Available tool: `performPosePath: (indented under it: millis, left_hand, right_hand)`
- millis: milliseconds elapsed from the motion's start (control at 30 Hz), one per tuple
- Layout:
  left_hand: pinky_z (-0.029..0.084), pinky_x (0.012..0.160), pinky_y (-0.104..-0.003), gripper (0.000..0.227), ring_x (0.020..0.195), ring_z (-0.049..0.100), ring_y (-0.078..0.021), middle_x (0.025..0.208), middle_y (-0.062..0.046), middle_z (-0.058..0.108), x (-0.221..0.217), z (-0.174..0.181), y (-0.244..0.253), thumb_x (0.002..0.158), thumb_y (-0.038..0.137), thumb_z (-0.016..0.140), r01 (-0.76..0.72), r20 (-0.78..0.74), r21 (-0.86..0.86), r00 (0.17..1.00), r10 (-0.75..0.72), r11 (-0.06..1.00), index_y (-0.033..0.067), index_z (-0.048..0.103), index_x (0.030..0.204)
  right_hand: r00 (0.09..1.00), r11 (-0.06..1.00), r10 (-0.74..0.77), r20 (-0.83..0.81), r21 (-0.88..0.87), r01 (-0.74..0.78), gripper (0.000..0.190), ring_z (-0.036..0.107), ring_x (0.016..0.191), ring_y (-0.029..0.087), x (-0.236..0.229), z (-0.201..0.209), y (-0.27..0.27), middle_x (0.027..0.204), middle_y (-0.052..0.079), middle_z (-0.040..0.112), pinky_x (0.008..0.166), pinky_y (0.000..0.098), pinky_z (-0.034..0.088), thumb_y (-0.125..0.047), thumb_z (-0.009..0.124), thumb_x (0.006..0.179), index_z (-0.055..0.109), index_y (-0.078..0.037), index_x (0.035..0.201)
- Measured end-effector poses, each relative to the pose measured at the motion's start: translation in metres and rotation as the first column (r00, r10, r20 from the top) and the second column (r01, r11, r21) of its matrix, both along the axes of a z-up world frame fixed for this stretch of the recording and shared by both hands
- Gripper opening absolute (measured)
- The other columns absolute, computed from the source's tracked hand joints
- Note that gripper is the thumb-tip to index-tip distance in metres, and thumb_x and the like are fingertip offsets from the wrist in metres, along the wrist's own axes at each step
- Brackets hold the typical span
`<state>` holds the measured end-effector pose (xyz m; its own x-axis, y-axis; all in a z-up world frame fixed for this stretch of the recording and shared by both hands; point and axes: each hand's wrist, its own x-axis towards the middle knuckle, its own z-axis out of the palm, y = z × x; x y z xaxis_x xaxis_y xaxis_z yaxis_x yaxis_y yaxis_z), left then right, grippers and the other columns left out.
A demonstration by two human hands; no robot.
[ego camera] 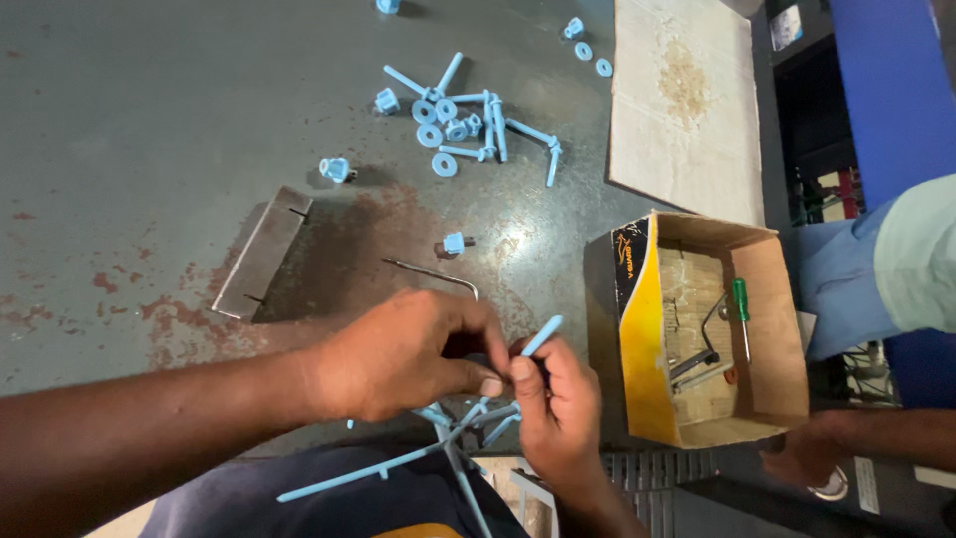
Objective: The person assembles light blue plastic components by inserting rods into a metal jig and tightening them with an Allen key. They repeatedly insert, tighten, and remove the parts, then place the assembled units into a cardboard box.
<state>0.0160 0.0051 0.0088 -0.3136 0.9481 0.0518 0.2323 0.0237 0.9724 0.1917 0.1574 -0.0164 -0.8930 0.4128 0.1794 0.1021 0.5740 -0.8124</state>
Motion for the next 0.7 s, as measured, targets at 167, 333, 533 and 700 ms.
performPosePath:
  millis: [167,333,533,700]
  left_hand:
    - [0.056,0.073,-0.044,0.02,0.081,0.071,-0.0315,0.093,-0.014,0.074,-0.024,-0.024,-0.015,0.083,0.009,0.064,-0.097,-0.578,0.16,0.797,0.173,0.982,0.0063,0.073,0.1]
    - [0.056,0.08,-0.046,0.015,0.091,0.07,-0.034,0.103,-0.014,0.072,-0.064,-0.047,0.017,0.09,0.013,0.062,-0.352,-0.703,-0.065,0.681,0.207,0.934,0.0097,0.073,0.1]
    - [0.057,0.085,-0.042,0.031,0.092,0.076,-0.0315,0.102,-0.018,0.076,-0.053,-0.018,0.019,0.1,0.037,0.056,-0.167,-0.299,-0.432,0.954,0.034,0.886,0.0151,0.065,0.119]
    - [0.056,0.085,-0.039,0.047,0.098,0.074,-0.0221,0.102,-0.009,0.077,-0.028,0.011,0.007,0.088,0.048,0.062,0.384,-0.048,-0.34,0.904,-0.424,0.858,0.0118,0.073,0.116]
  right_hand:
    - [0.997,0.936,-0.02,0.069,-0.349,0.043,0.025,0.05,0.072,0.011,-0.011,-0.002,0.016,0.08,0.005,0.06,0.065,0.0243,0.04,-0.022,0.053,0.108,0.062,0.0,0.101]
    - [0.988,0.891,0.153,0.037,-0.438,-0.121,0.028,0.051,0.093,0.012,-0.037,-0.013,0.042,0.108,0.007,0.06,0.08,0.0247,0.04,-0.025,0.05,0.11,0.063,-0.004,0.123]
    - [0.967,0.718,0.231,-0.108,-0.652,-0.244,0.03,0.045,0.147,0.021,-0.052,-0.023,0.048,0.165,0.009,0.042,0.119,0.0402,0.038,-0.026,0.048,0.111,0.052,0.0,0.126]
    - [0.964,0.839,0.265,0.011,-0.495,-0.224,0.045,0.059,0.133,0.028,-0.022,-0.01,0.042,0.144,0.019,0.059,0.116,0.0437,0.045,-0.034,0.043,0.111,0.05,-0.002,0.142]
